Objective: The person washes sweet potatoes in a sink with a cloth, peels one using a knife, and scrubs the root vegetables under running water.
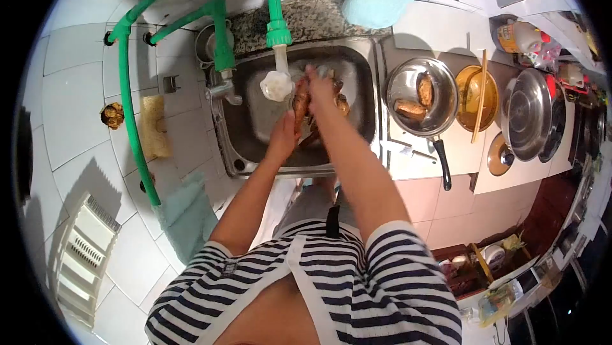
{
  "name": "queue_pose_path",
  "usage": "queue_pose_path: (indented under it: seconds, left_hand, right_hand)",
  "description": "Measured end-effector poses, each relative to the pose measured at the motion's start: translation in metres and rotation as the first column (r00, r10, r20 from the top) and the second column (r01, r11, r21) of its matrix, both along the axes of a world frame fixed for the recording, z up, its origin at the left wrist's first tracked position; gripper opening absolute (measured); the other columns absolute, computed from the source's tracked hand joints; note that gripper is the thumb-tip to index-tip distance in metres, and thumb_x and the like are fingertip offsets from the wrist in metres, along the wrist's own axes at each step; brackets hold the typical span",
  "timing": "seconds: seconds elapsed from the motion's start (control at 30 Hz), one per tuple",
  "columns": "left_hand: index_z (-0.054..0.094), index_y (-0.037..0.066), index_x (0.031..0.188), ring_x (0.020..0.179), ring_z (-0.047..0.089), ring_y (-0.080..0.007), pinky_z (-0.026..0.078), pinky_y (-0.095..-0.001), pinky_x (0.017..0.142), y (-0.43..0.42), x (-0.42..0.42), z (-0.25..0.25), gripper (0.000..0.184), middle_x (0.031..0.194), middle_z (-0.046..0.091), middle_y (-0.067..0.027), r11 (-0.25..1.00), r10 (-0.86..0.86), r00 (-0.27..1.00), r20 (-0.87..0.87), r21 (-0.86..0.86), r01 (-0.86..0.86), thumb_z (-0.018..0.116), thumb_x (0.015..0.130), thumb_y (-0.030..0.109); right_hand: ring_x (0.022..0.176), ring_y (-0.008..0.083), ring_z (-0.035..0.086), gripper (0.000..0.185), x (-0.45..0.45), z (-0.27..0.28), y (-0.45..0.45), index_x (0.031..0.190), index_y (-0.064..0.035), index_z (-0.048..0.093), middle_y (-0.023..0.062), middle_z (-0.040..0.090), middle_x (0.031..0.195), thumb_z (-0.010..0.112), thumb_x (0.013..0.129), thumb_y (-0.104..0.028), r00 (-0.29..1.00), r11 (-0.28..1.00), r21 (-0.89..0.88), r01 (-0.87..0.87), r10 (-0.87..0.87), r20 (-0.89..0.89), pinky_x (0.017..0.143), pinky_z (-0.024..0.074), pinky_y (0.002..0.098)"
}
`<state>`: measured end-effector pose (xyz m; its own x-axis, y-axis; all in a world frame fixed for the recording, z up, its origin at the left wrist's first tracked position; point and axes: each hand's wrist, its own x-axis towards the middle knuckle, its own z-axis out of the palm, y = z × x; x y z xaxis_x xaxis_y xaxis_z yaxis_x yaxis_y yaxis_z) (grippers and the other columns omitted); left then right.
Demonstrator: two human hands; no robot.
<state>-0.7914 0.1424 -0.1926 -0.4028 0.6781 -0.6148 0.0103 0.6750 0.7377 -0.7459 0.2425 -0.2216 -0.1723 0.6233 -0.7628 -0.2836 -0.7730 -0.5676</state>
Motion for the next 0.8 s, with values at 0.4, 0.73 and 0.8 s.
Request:
queue_pose_path:
  seconds: [0.4,0.73,0.8]
  left_hand:
    - [0.043,0.011,0.074,0.035,0.027,-0.0084,0.021,-0.0234,0.033,-0.007,0.01,0.04,0.048,0.047,0.034,0.0033,0.928,0.348,0.575,0.741,-0.187,-0.321,0.024,0.092,0.051]
    - [0.049,0.005,0.066,0.037,0.036,-0.0137,0.025,-0.0282,0.035,-0.005,0.003,0.022,0.059,0.049,0.043,-0.0031,0.959,0.261,0.89,0.374,-0.203,-0.197,0.026,0.091,0.053]
    - [0.051,0.003,0.078,0.045,0.044,-0.0145,0.034,-0.0292,0.04,-0.011,0.008,0.042,0.06,0.055,0.047,-0.0036,0.956,0.201,0.906,0.372,-0.277,-0.098,0.024,0.09,0.056]
  right_hand:
    - [0.071,0.0223,0.055,0.026,0.007,0.0,0.03,0.098,-0.0003,0.047,0.0123,0.052,0.086,0.06,0.08,-0.014,0.919,0.896,-0.434,0.094,-0.245,-0.308,0.057,0.0466,0.0378]
    - [0.065,0.0218,0.055,0.032,0.016,0.013,0.004,0.101,0.0035,0.05,0.0127,0.053,0.082,0.058,0.081,-0.02,0.95,0.926,-0.374,-0.051,-0.071,-0.305,0.056,0.0483,0.0356]
    - [0.065,0.0226,0.053,0.02,0.014,-0.01,0.032,0.087,0.0034,0.049,0.0105,0.049,0.07,0.056,0.083,-0.015,0.904,0.866,-0.48,0.139,-0.309,-0.296,0.058,0.0469,0.0354]
